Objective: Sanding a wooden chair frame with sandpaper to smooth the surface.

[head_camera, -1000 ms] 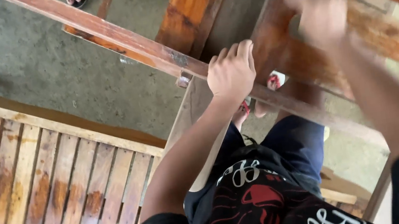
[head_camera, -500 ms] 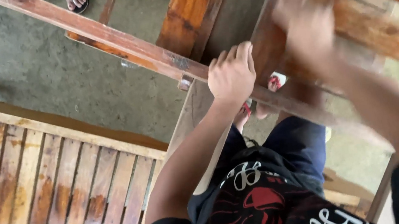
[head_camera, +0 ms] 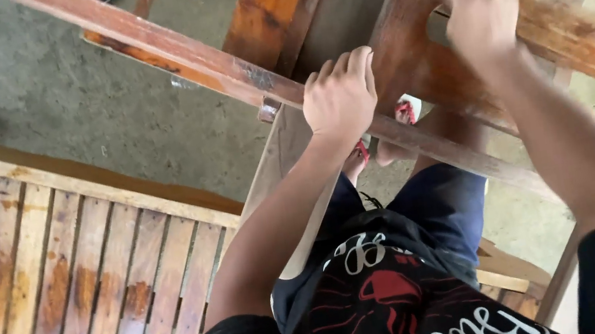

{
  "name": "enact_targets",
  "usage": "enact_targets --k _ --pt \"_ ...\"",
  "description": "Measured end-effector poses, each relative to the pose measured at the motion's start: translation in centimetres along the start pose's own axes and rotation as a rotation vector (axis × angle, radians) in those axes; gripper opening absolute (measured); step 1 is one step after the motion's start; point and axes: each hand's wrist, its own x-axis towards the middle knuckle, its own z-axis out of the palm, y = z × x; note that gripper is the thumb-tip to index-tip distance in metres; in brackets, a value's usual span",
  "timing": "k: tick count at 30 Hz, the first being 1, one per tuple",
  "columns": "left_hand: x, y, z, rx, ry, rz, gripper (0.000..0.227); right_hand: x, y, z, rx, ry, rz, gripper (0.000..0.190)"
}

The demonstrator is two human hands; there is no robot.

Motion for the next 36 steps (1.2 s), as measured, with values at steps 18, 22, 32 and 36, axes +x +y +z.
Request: enact_targets --k 18,22,32,36 --pt "-0.2 -0.3 0.8 -0.067 0.0 -0.019 0.007 -1.3 -2.2 -6.4 0.336 0.188 -0.126 0.05" --pt "0.0 -0.2 0.3 -0.049 0.0 -0.024 0.006 -3.2 -4.1 -9.7 0.612 -0.234 0.123 0.022" --pt "0.4 0.2 -0.6 0.117 -0.059 0.017 0.015 -4.4 -3.3 -5.0 0.27 0.118 -0.16 0.032" --pt "0.5 -0.4 1.0 -0.06 -0.037 0.052 0.011 -2.2 2.9 -3.8 0.375 -0.032 0.127 0.017"
